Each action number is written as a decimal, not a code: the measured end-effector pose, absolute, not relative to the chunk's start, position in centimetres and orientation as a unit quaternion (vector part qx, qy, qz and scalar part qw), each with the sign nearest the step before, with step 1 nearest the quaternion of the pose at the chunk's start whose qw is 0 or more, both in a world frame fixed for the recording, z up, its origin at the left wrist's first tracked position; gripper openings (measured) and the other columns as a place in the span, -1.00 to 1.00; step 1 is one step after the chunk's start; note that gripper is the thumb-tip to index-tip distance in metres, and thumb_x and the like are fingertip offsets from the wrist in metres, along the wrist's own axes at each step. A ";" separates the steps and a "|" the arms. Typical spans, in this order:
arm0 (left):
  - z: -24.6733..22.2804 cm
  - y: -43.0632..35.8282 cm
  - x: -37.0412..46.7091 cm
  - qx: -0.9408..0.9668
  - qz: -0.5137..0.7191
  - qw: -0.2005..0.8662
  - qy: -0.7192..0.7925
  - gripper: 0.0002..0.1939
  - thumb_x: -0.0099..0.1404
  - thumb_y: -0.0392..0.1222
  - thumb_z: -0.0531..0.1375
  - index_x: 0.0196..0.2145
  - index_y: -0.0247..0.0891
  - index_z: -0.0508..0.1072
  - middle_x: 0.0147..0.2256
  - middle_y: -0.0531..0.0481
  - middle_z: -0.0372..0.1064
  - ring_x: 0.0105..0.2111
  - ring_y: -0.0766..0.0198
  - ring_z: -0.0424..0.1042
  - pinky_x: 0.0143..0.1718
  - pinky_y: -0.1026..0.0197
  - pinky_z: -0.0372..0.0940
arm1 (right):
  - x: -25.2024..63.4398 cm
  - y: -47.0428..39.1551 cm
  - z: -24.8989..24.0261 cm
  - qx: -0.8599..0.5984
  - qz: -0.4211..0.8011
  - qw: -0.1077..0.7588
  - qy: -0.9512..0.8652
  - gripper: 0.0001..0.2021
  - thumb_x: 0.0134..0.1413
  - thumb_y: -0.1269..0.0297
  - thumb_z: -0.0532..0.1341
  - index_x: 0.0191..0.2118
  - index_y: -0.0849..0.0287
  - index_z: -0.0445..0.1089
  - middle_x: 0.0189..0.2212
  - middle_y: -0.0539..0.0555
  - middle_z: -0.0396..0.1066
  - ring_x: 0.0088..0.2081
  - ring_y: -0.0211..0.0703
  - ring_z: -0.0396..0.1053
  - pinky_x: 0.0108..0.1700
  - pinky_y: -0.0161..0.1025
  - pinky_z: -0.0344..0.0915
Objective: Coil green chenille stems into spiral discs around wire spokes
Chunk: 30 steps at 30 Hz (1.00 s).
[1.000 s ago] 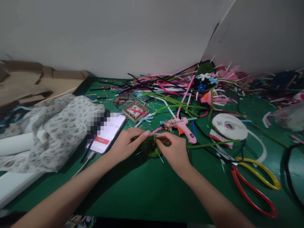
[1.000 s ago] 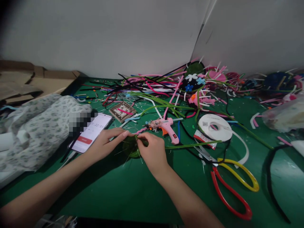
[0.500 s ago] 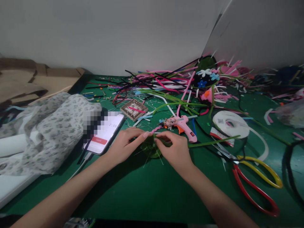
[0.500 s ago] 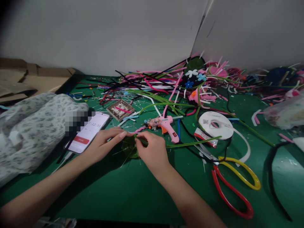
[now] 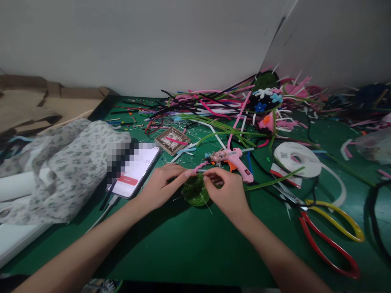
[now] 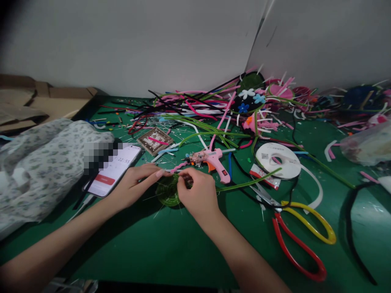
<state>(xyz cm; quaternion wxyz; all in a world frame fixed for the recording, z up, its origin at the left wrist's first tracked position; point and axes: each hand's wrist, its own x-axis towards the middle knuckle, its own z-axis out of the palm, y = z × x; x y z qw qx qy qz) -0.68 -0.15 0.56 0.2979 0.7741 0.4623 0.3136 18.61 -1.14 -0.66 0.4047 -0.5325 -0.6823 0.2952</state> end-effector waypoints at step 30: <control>0.4 0.7 -1.3 0.626 0.376 0.387 0.563 -0.74 0.32 0.00 0.15 -0.11 -0.16 0.37 -0.63 0.17 0.23 -0.56 0.32 0.25 -0.47 0.27 0.07 | 18.5 -1.1 -0.4 -0.553 0.343 0.366 -0.665 -0.78 -0.07 0.33 0.30 -0.47 0.10 0.19 -0.54 -0.08 0.34 -0.47 -0.23 0.36 -0.42 -0.29 0.28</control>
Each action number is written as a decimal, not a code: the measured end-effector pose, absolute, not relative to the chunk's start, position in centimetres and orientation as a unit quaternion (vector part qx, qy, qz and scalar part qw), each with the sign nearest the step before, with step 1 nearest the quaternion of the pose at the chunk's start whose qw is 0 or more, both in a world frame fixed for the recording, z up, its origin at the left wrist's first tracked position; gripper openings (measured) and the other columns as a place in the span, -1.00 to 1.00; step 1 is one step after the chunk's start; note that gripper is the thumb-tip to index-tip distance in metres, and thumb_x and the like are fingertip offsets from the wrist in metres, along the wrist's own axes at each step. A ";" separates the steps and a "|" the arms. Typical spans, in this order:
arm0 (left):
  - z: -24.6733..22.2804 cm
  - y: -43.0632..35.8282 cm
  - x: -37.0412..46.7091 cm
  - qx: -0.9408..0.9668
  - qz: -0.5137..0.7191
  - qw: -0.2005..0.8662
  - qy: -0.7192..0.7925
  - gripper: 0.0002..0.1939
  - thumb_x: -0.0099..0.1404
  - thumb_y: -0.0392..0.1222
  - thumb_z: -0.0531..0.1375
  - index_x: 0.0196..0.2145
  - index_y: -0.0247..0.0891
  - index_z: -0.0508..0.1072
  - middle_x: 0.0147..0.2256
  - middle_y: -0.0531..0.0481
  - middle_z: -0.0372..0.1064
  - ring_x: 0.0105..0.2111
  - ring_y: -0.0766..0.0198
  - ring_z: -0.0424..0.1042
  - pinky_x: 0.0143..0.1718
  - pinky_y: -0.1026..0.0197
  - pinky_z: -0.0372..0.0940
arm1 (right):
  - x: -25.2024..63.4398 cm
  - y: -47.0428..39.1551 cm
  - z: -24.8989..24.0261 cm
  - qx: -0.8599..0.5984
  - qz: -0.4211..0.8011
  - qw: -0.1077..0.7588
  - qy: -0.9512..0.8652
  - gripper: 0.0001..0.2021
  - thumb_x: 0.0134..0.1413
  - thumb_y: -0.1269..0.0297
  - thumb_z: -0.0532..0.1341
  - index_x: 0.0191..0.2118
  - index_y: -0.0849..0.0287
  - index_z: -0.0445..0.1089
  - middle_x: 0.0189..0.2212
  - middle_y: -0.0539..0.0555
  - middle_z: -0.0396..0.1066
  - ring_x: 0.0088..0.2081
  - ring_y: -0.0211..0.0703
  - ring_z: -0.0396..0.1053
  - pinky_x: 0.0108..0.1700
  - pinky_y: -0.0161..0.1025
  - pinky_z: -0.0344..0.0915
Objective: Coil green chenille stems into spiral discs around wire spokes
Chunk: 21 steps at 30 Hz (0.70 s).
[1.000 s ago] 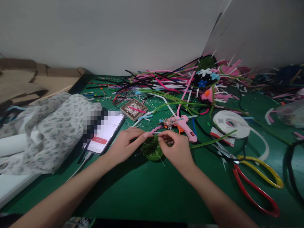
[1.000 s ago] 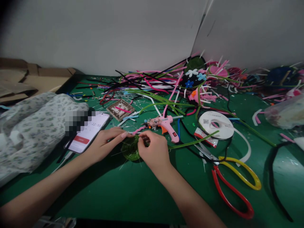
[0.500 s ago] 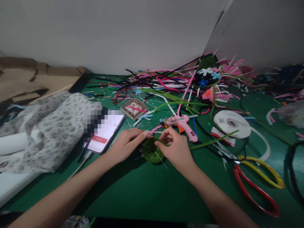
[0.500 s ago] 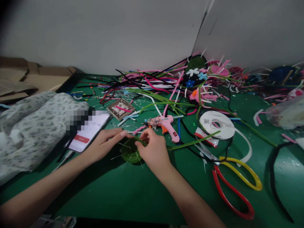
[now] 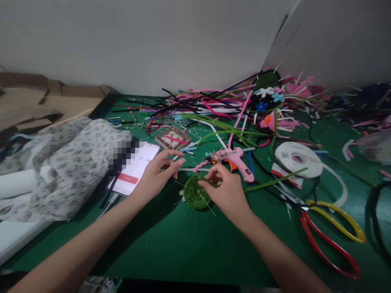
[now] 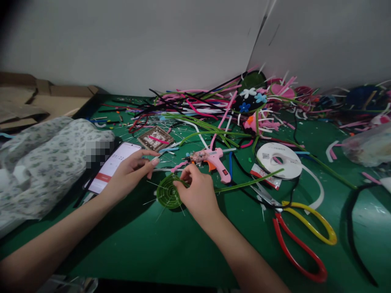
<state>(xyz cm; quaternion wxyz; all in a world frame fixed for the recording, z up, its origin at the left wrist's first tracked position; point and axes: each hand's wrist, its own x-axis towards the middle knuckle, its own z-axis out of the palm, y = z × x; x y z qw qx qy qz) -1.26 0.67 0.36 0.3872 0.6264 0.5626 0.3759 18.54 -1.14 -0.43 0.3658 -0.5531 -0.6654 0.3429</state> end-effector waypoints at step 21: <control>-0.4 0.9 -1.4 0.644 0.393 0.394 0.525 -0.82 0.36 -0.09 0.08 -0.13 -0.16 0.34 -0.46 0.09 0.26 -0.40 0.27 0.30 -0.34 0.24 0.17 | 18.6 -1.2 -0.3 -0.548 0.346 0.370 -0.665 -0.79 -0.07 0.35 0.29 -0.47 0.10 0.19 -0.54 -0.07 0.33 -0.46 -0.23 0.37 -0.43 -0.30 0.28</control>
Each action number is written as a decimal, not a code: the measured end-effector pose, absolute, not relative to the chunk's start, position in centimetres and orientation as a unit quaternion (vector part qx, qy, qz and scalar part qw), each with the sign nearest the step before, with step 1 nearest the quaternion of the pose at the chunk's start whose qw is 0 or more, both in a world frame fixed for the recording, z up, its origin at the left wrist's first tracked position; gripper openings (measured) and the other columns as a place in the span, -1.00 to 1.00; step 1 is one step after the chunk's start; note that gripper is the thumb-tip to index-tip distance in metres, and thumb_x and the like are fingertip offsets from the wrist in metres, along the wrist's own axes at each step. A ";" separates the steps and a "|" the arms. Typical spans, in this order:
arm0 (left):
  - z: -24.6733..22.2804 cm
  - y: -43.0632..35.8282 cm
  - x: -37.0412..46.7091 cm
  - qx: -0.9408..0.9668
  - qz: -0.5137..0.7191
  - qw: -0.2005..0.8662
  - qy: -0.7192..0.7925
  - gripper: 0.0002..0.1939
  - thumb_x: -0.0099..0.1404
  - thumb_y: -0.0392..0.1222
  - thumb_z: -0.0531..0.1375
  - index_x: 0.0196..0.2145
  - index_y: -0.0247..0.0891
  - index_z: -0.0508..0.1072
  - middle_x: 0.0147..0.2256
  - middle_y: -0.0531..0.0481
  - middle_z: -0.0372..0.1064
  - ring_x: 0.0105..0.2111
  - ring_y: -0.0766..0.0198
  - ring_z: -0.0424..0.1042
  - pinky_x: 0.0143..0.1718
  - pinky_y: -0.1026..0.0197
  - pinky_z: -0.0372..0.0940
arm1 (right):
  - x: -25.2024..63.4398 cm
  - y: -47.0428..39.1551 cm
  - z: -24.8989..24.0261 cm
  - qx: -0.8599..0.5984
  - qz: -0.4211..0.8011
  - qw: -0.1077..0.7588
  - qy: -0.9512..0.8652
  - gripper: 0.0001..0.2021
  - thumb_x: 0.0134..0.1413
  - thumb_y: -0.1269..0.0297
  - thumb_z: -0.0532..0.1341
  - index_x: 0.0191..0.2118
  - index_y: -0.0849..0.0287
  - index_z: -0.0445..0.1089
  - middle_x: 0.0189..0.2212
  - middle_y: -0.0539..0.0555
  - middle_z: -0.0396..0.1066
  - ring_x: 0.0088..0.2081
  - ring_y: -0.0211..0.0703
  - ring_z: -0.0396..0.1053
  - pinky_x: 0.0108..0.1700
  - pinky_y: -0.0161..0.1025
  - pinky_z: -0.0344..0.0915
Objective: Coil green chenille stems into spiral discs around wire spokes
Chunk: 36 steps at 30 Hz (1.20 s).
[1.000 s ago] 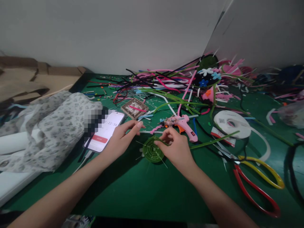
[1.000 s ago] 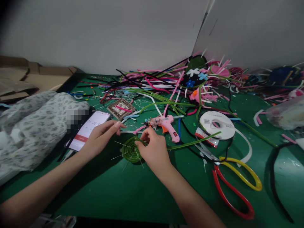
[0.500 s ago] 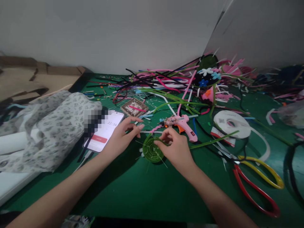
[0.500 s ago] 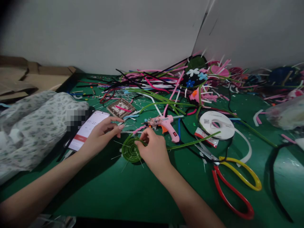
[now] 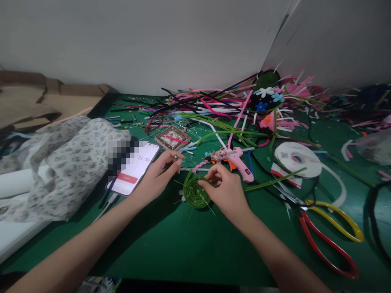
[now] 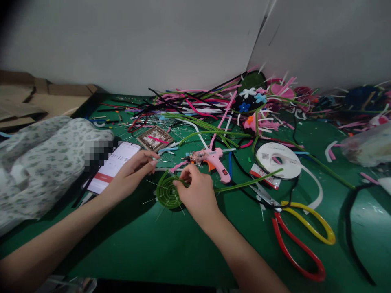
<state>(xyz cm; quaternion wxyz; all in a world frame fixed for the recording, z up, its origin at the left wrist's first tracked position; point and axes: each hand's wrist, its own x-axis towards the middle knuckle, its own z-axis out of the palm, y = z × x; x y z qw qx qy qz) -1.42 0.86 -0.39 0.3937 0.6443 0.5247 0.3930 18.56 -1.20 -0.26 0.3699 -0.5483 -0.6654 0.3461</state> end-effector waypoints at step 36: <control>-0.8 0.8 -1.3 0.651 0.403 0.382 0.518 -0.71 0.28 -0.19 0.14 -0.04 -0.19 0.30 -0.19 -0.06 0.38 -0.19 0.19 0.39 -0.15 0.13 0.29 | 18.6 -1.2 -0.1 -0.552 0.344 0.363 -0.667 -0.79 -0.05 0.35 0.28 -0.47 0.09 0.18 -0.55 -0.07 0.33 -0.47 -0.22 0.37 -0.42 -0.28 0.28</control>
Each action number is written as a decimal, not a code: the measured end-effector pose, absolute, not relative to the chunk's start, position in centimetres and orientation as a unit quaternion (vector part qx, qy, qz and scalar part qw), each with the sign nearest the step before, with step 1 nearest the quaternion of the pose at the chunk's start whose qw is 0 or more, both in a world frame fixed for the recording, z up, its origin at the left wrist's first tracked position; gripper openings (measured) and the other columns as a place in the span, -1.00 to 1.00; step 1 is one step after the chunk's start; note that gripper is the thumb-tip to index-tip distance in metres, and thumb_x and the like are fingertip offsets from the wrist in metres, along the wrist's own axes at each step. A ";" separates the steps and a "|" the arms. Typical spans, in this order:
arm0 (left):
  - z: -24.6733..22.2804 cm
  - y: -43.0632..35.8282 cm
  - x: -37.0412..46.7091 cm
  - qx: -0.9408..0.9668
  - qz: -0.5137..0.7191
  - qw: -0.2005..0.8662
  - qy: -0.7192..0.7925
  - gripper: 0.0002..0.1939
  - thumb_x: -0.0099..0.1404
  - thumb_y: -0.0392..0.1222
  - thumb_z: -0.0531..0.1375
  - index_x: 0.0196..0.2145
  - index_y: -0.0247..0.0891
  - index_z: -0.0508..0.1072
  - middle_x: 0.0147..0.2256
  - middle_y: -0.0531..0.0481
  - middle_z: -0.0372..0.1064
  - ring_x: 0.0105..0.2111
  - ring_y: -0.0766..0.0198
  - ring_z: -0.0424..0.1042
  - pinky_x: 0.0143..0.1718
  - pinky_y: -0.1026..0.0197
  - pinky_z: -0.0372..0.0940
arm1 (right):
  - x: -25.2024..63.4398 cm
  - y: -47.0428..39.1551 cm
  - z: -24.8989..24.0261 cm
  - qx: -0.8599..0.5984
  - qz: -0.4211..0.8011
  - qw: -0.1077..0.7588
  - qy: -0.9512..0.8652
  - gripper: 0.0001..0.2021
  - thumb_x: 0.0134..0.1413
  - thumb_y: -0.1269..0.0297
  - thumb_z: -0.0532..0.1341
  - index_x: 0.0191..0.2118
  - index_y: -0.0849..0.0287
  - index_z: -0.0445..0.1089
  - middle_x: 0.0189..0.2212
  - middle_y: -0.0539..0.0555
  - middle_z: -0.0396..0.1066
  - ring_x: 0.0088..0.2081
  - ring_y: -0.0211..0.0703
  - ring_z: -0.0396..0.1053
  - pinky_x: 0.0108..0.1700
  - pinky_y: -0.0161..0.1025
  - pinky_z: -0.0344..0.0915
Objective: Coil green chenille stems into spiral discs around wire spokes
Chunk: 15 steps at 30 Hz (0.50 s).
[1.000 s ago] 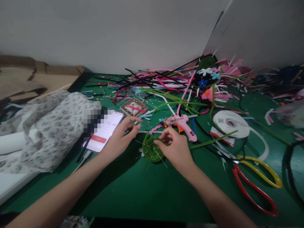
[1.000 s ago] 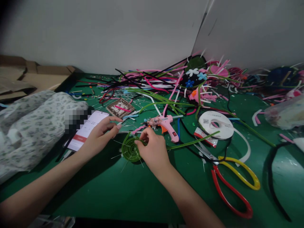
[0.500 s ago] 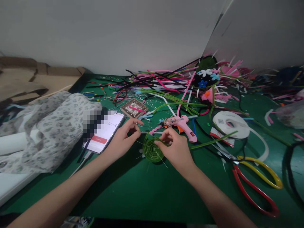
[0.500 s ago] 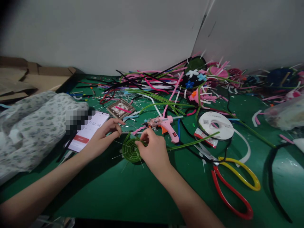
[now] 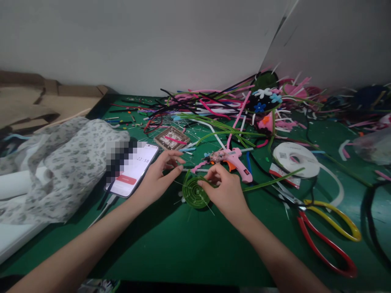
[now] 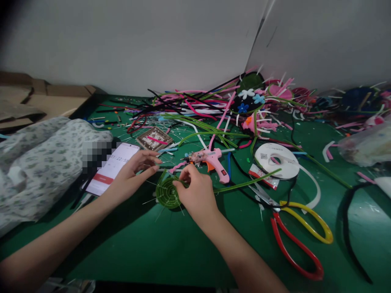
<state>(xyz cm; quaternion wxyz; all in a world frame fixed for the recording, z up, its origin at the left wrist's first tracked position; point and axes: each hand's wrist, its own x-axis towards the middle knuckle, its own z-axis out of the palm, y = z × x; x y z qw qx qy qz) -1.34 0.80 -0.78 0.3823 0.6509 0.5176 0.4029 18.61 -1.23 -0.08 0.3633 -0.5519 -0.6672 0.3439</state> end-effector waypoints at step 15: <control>-0.3 1.1 -1.5 0.552 0.505 0.397 0.531 -0.80 0.29 -0.19 0.12 -0.13 -0.16 0.40 -0.47 0.08 0.26 -0.46 0.29 0.29 -0.36 0.25 0.25 | 18.8 -1.3 -0.3 -0.553 0.327 0.372 -0.669 -0.81 -0.04 0.34 0.27 -0.46 0.09 0.18 -0.54 -0.06 0.34 -0.46 -0.21 0.37 -0.43 -0.29 0.29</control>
